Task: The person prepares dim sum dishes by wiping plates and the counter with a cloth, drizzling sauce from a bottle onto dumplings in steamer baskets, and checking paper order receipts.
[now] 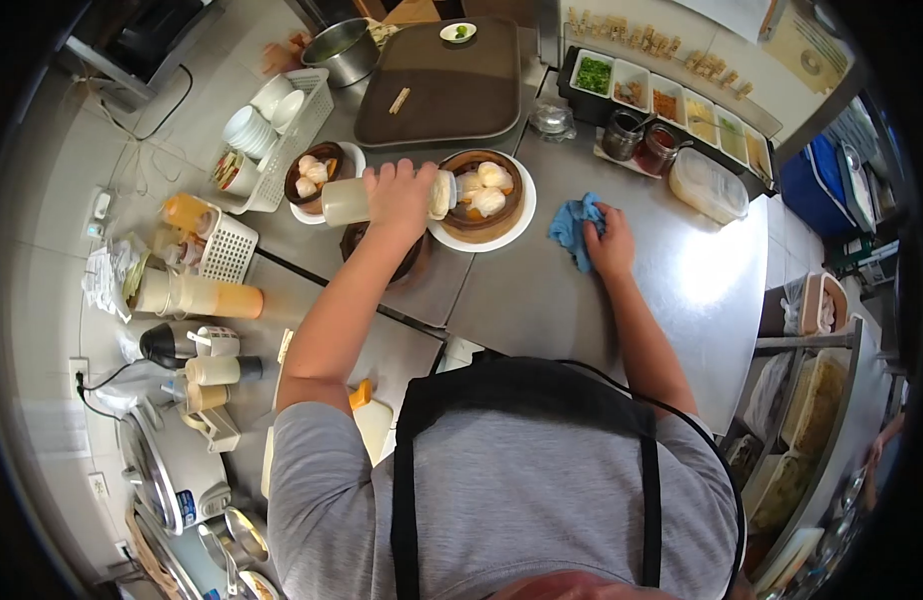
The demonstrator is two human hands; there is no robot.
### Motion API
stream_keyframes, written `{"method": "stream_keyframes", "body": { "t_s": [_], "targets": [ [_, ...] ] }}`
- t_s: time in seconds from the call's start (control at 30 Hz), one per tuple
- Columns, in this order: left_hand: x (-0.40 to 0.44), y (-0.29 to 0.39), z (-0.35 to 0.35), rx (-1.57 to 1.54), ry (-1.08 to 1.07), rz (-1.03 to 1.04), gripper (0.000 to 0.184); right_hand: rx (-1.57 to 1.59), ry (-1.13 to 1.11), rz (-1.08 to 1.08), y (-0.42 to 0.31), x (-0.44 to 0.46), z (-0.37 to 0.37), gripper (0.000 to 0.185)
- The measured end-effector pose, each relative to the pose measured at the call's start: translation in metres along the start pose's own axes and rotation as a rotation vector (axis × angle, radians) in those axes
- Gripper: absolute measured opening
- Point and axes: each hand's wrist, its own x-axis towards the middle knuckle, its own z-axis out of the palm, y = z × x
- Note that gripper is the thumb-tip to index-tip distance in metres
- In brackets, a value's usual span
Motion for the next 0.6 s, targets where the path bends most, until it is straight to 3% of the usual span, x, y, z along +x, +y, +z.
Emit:
{"method": "stream_keyframes", "body": {
  "t_s": [0.07, 0.13, 0.27, 0.3, 0.4, 0.43, 0.47, 0.53, 0.6],
  "targets": [
    [-0.013, -0.010, 0.000, -0.018, -0.021, -0.038, 0.042, 0.006, 0.004, -0.003, 0.002, -0.002, 0.001, 0.028],
    [-0.028, -0.021, -0.002, -0.185, 0.006, -0.139, 0.053, -0.002, 0.000, -0.029, 0.010, -0.001, 0.006, 0.029],
    [-0.076, -0.068, 0.000, -0.570, 0.261, -0.472, 0.070, 0.007, -0.041, -0.017, 0.020, -0.001, 0.014, 0.032],
    [-0.090, -0.081, -0.012, -0.708, 0.231, -0.609, 0.070, 0.015, -0.055, -0.051, 0.020, -0.001, 0.013, 0.032],
    [-0.143, -0.141, 0.036, -1.161, 0.743, -0.719, 0.066, 0.002, -0.068, -0.099, 0.022, 0.001, 0.013, 0.033],
    [-0.163, -0.162, 0.048, -1.114, 0.820, -0.698, 0.062, 0.014, -0.091, -0.065, 0.021, 0.001, 0.012, 0.033],
    [-0.180, -0.165, 0.034, -0.971, 0.839, -0.876, 0.062, 0.011, -0.087, -0.087, 0.019, 0.001, 0.014, 0.033],
    [-0.214, -0.200, 0.059, -0.810, 0.979, -0.973, 0.062, -0.021, -0.066, -0.111, 0.023, 0.000, 0.014, 0.033],
    [-0.232, -0.218, 0.069, -0.865, 1.177, -1.078, 0.060, -0.088, -0.071, -0.096, 0.023, 0.001, 0.014, 0.033]
  ]
}}
